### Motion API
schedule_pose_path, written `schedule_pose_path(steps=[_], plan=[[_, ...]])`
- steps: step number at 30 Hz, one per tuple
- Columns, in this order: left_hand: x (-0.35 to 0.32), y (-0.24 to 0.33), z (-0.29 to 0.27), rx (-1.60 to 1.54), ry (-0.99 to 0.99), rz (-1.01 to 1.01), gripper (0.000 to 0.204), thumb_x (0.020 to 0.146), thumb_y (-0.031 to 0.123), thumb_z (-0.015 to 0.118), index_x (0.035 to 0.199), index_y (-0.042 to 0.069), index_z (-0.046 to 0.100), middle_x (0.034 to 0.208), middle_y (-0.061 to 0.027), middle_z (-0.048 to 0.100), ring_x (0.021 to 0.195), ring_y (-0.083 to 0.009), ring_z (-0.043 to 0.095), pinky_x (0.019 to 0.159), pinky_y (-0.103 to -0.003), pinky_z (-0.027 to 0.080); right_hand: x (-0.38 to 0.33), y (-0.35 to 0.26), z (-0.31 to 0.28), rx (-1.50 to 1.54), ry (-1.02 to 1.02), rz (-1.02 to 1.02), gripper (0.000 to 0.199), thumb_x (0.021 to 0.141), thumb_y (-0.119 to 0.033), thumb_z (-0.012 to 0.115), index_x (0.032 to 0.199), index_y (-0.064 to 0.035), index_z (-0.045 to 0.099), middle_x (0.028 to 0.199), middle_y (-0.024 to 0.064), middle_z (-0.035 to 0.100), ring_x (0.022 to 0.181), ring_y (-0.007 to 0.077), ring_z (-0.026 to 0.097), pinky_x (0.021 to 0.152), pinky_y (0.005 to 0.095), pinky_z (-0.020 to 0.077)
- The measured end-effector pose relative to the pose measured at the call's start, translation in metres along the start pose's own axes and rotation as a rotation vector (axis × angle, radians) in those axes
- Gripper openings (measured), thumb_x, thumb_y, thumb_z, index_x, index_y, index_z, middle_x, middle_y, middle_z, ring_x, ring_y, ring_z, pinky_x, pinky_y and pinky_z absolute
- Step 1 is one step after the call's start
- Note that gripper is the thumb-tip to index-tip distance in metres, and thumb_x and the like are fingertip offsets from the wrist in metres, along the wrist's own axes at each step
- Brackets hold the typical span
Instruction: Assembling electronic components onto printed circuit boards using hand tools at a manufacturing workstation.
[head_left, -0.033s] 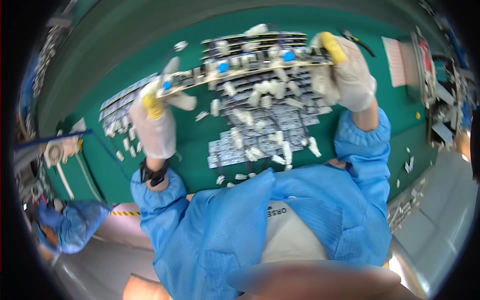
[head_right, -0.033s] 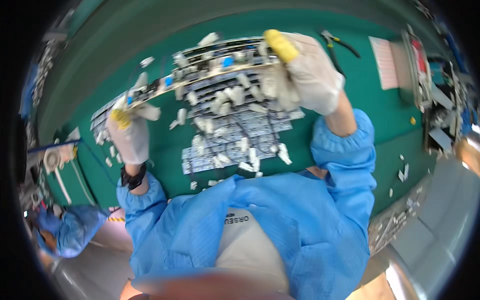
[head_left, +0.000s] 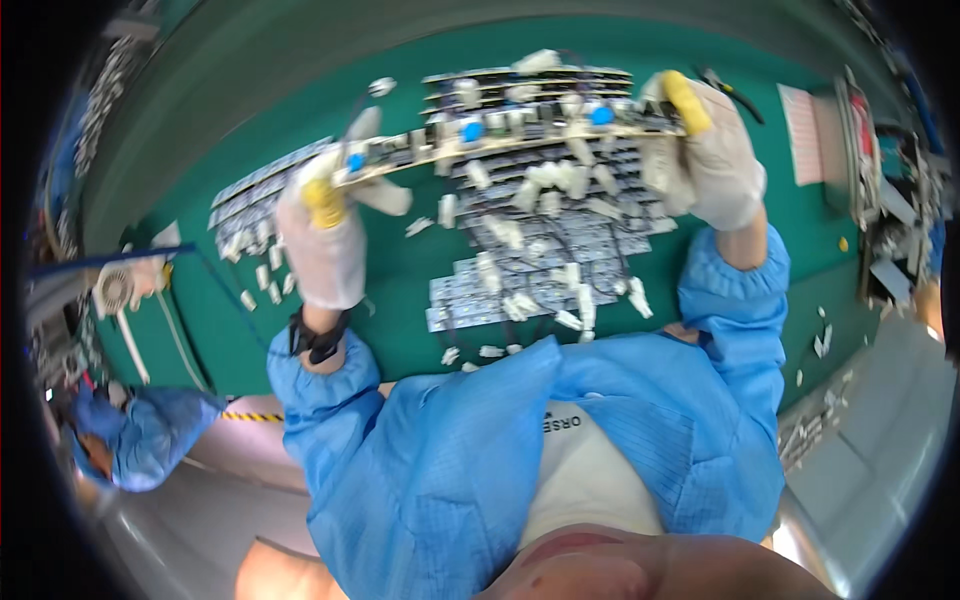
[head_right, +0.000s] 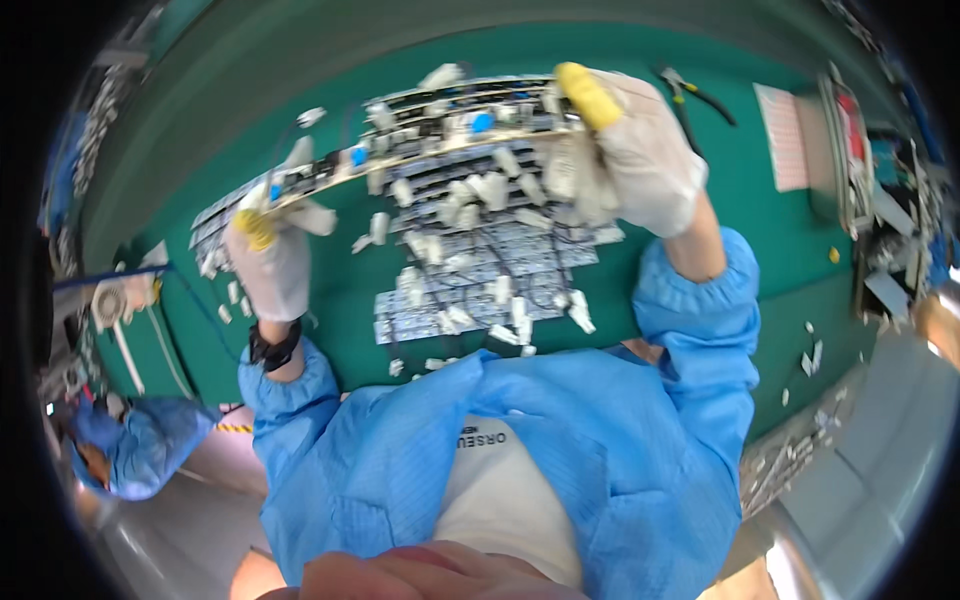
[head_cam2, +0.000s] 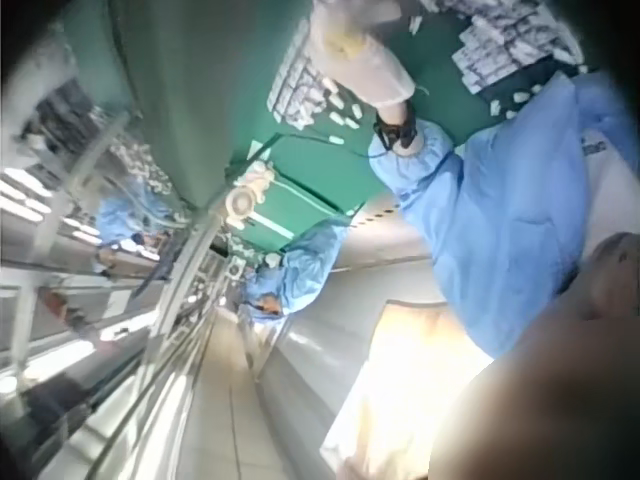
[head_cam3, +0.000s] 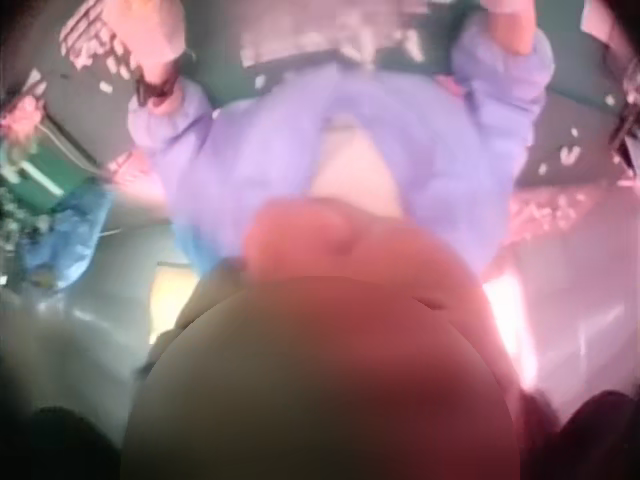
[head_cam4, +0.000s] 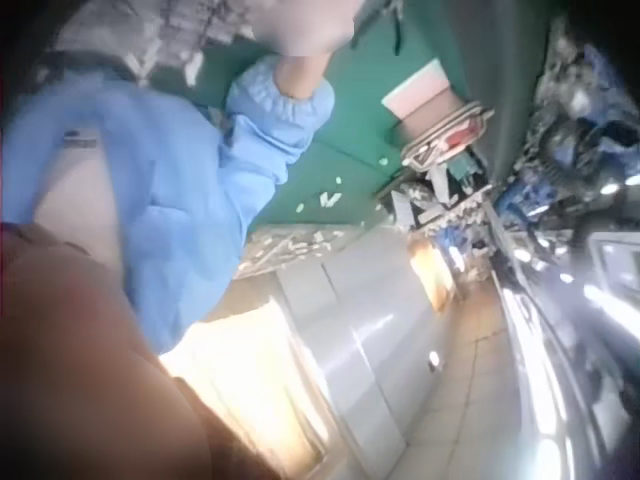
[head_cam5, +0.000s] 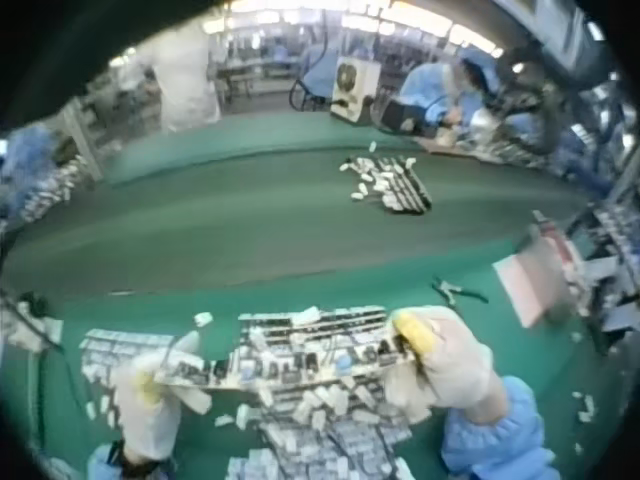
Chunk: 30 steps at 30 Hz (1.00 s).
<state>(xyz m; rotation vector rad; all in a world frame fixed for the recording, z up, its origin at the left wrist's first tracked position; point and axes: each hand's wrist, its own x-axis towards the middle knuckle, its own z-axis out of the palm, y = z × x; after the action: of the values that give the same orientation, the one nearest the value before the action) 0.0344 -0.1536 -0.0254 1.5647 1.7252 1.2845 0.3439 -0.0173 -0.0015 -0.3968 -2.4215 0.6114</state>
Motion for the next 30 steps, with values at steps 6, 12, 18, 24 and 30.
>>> schedule_pose_path(steps=[6,12,18,24,30], plan=[[-0.003,0.021,0.011,-0.640,0.023,-0.028,0.069,0.090,0.056,0.035,0.130,0.001,0.037,0.102,-0.0141,0.062,0.074,-0.0149,0.063,0.074,-0.026,0.045,0.018,-0.033,0.008,0.717,0.088,0.556,0.064,0.082,-0.038,0.058,0.121,0.0101,0.041,0.100,0.0065,0.053,0.057,0.0065,0.046,0.049,0.0186,0.0346],[0.028,0.017,-0.056,-0.386,0.211,-0.111,0.022,0.087,0.008,0.048,0.107,0.001,0.054,0.101,-0.0099,0.063,0.076,-0.0131,0.058,0.065,-0.021,0.043,0.023,-0.043,0.013,0.880,0.171,0.551,0.073,0.079,-0.036,0.064,0.127,0.0103,0.033,0.097,0.0075,0.053,0.045,-0.0001,0.038,0.039,0.0116,0.0265],[0.057,-0.078,-0.187,0.635,-0.124,-0.304,0.028,0.080,0.011,0.054,0.107,0.005,0.061,0.097,-0.0098,0.065,0.085,-0.0172,0.062,0.076,-0.028,0.047,0.024,-0.041,0.013,0.940,0.150,0.519,0.068,0.083,-0.035,0.063,0.126,0.0095,0.033,0.092,0.0067,0.055,0.042,-0.0003,0.037,0.035,0.0117,0.0265],[0.019,-0.071,-0.170,0.386,-0.360,0.080,0.053,0.073,0.031,0.066,0.120,0.010,0.052,0.127,-0.0122,0.049,0.123,-0.0314,0.042,0.098,-0.036,0.036,0.022,-0.038,0.010,1.003,0.192,0.617,0.062,0.079,-0.033,0.067,0.121,0.0045,0.042,0.090,0.0067,0.058,0.040,0.0011,0.039,0.034,0.0133,0.0272],[-0.003,-0.115,-0.142,0.728,0.074,0.185,0.052,0.064,0.011,0.065,0.115,0.006,0.056,0.120,-0.0098,0.052,0.112,-0.0289,0.049,0.101,-0.039,0.031,0.017,-0.040,-0.003,0.988,0.171,0.645,0.052,0.082,-0.028,0.063,0.121,0.0005,0.045,0.089,0.0082,0.060,0.044,0.0050,0.046,0.035,0.0142,0.0330]])
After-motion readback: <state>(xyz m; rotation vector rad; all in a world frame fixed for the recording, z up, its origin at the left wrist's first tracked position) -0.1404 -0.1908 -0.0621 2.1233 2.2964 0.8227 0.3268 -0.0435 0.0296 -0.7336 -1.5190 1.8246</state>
